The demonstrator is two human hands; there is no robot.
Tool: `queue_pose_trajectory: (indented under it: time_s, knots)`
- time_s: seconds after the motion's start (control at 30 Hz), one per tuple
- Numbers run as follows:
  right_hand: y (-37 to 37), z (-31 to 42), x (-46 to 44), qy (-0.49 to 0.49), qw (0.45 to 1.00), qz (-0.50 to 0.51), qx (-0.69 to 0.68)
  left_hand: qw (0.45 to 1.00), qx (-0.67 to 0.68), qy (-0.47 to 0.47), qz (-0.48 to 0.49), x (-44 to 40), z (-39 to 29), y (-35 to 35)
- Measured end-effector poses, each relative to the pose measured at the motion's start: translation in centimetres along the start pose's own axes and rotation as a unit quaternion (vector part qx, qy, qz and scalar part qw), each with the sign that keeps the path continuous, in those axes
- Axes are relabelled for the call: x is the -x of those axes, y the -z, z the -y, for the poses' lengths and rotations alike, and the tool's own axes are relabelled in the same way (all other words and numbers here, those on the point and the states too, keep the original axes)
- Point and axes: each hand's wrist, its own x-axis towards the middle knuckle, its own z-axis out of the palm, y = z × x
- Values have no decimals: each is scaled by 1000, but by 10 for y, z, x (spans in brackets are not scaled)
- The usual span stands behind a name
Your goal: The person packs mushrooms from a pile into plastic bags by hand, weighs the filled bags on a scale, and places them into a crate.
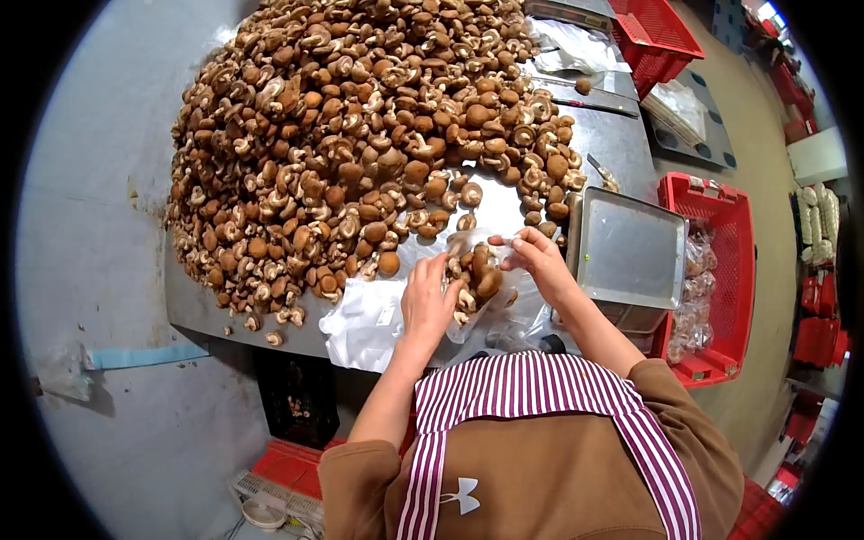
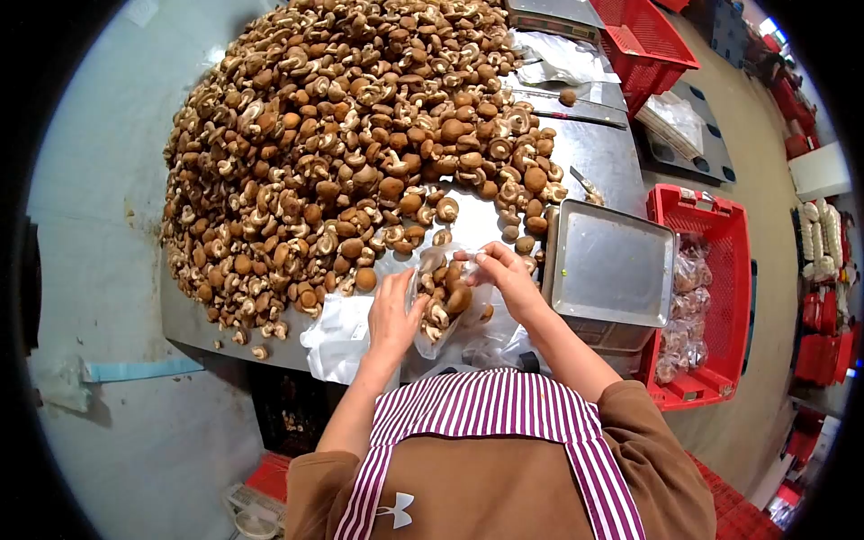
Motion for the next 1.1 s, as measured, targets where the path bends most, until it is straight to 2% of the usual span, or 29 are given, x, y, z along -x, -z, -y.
queue_pose_trajectory:
  time_s: [0.1, 0.2, 0.23, 0.3, 0.37, 0.4, 0.43, 0.47, 0.5, 0.53, 0.57, 0.6, 0.63, 0.67, 0.7, 0.77, 0.8, 0.83, 0.9, 0.93, 1.0, 1.03, 1.07, 1.1]
  knots:
    - [7, -2, 4, 19, 999, 20, 27, 998, -26, 33, -48, 16, -1, -12]
    - [11, -7, 12, 15, 999, 13, 42, 990, -84, 114, 25, 35, 1, -20]
    - [13, -9, 12, 12, 998, 10, 53, 990, -85, 111, 24, 42, 15, -31]
    - [13, -6, 14, 15, 999, 7, 51, 980, -63, 175, 68, 50, 49, -46]
    - [6, 12, 24, 11, 1000, 27, -4, 984, 19, 178, -9, 50, 67, -38]
    - [-3, 28, 35, 42, 997, 57, 20, 946, 202, 254, 7, 43, 68, -24]
    - [-11, 39, 46, 55, 995, 86, 18, 947, 202, 252, 6, 39, 68, -16]
    - [-15, 49, 53, 62, 990, 126, -16, 850, 446, 274, -49, 36, 68, -7]
    - [-16, 54, 58, 70, 982, 166, -50, 693, 659, 276, -100, 31, 64, 0]
    - [-16, 57, 55, 88, 985, 148, -18, 632, 704, 301, -123, 22, 59, 4]
    - [-14, 61, 50, 106, 986, 128, 14, 634, 704, 298, -119, 20, 61, 2]
    - [-2, 47, 35, 80, 991, 50, 96, 635, 697, 322, -82, 19, 67, -3]
    - [7, 37, 22, 92, 992, 11, 90, 636, 689, 345, -46, 16, 73, -10]
    - [19, 23, 11, 75, 992, -2, 106, 692, 632, 345, -57, 18, 76, -22]
    - [25, 18, 6, 56, 991, -14, 122, 694, 632, 341, -57, 16, 79, -32]
    - [29, 12, 8, 24, 994, -6, 103, 643, 678, 346, -87, 12, 80, -46]
    - [27, 13, 10, 31, 994, 10, 107, 623, 705, 332, -70, 9, 79, -49]
    - [27, 16, 14, 47, 992, 23, 116, 625, 703, 332, -67, 7, 77, -52]
    - [22, 32, 28, 97, 994, 37, 39, 598, 734, 315, -67, 0, 64, -51]
    - [24, 47, 35, 101, 994, 34, 38, 605, 731, 308, -69, -4, 67, -56]
    - [29, 82, 53, 199, 978, 69, -11, 598, 753, 275, -27, -9, 38, -39]
    - [35, 100, 63, 225, 973, 42, -7, 587, 772, 244, 12, -12, 17, -28]
    - [45, 116, 73, 254, 967, 28, -10, 610, 762, 216, 25, -17, -5, -22]
    - [57, 132, 82, 283, 959, 14, -13, 610, 762, 213, 34, -21, -28, -18]
